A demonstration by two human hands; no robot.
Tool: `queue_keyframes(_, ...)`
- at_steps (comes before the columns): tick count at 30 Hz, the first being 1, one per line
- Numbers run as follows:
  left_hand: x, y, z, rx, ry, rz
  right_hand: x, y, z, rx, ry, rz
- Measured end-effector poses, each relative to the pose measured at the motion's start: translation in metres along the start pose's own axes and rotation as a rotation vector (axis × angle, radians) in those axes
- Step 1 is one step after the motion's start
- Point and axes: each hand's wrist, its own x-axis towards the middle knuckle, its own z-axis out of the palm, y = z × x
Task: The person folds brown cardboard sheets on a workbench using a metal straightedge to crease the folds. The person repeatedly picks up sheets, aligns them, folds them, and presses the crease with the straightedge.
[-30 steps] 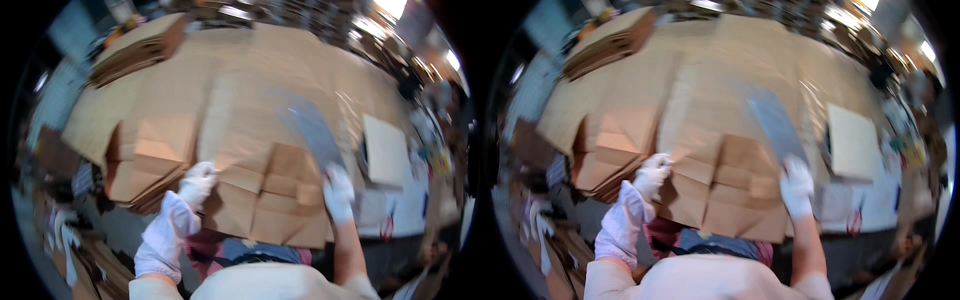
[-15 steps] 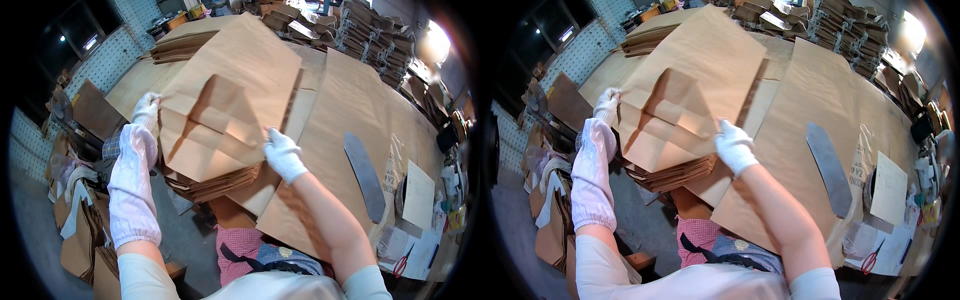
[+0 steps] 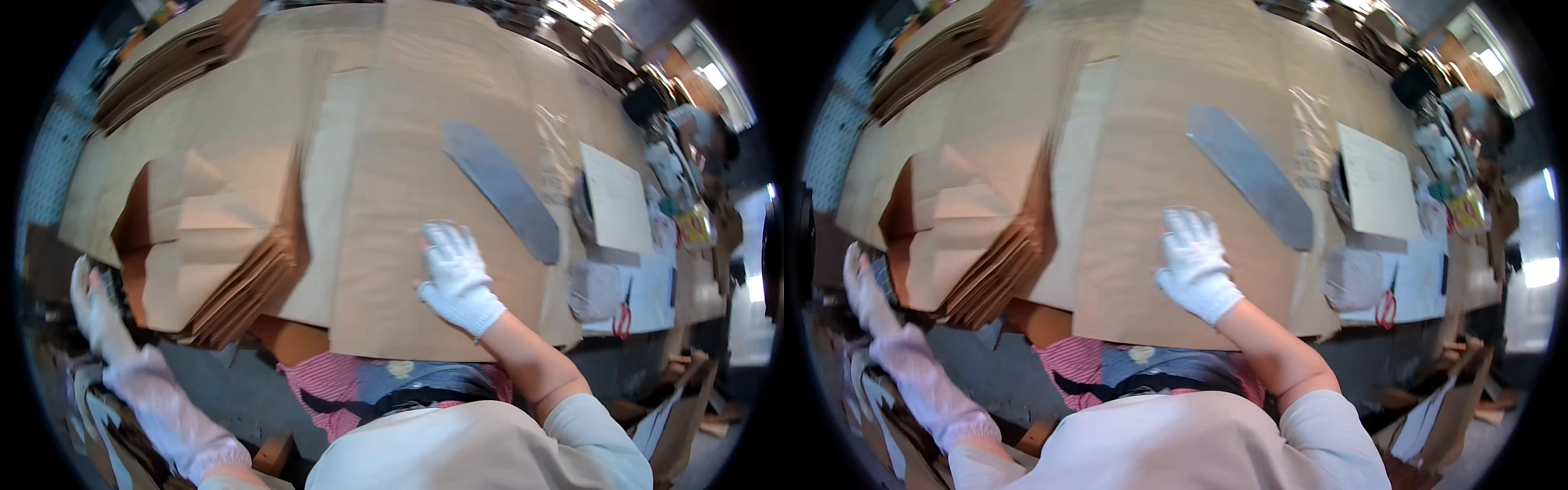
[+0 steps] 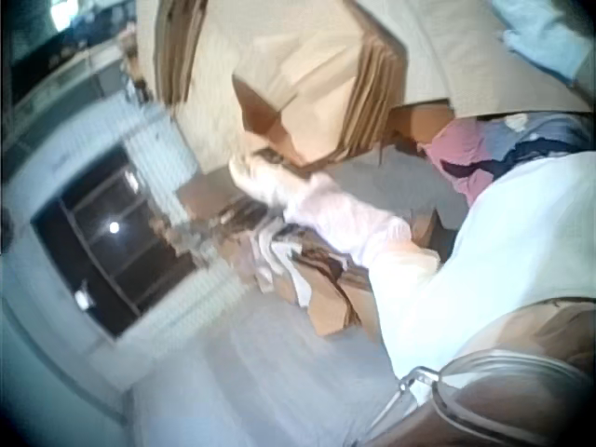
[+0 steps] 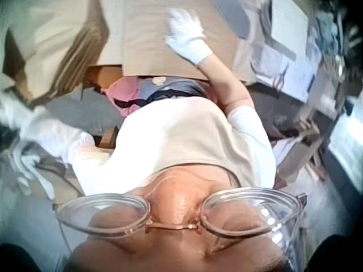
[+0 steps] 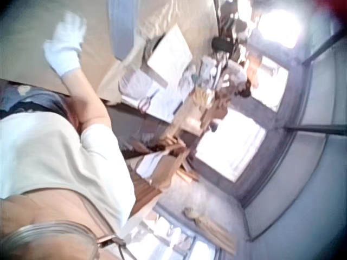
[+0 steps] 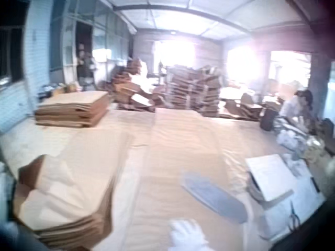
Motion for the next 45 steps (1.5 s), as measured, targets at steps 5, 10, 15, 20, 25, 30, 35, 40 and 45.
queue_keyframes(5,-0.126,0.158,0.095,-0.216,-0.544,0.375,-0.113,0.094,-0.015,0.001,0.222,0.453)
queue_keyframes(10,-0.223,0.167,0.237,0.119,-0.998,0.715,-0.144,0.142,-0.003,0.608,0.312,0.976)
queue_keyframes(15,-0.249,0.158,0.257,0.115,-0.992,0.645,-0.145,0.159,-0.004,0.982,0.305,1.038)
queue_keyframes(20,-0.251,0.162,0.260,0.093,-0.987,0.645,-0.153,0.171,-0.004,1.056,0.243,1.058)
queue_keyframes(25,-0.239,0.156,0.249,0.044,-1.003,0.658,-0.147,0.134,-0.015,0.639,0.509,0.673)
queue_keyframes(30,-0.205,0.172,0.236,0.151,-1.260,0.740,-0.165,0.141,-0.002,-0.044,0.410,0.084)
queue_keyframes(35,-0.174,0.152,0.221,0.011,-1.511,0.545,-0.146,0.145,-0.024,0.597,0.221,0.464)
queue_keyframes(40,-0.229,0.152,0.255,0.196,-1.016,-0.379,-0.125,0.147,-0.018,0.933,0.241,0.854)
queue_keyframes(45,-0.259,0.137,0.273,0.362,-0.742,0.024,-0.129,0.139,-0.008,0.423,0.229,0.861)
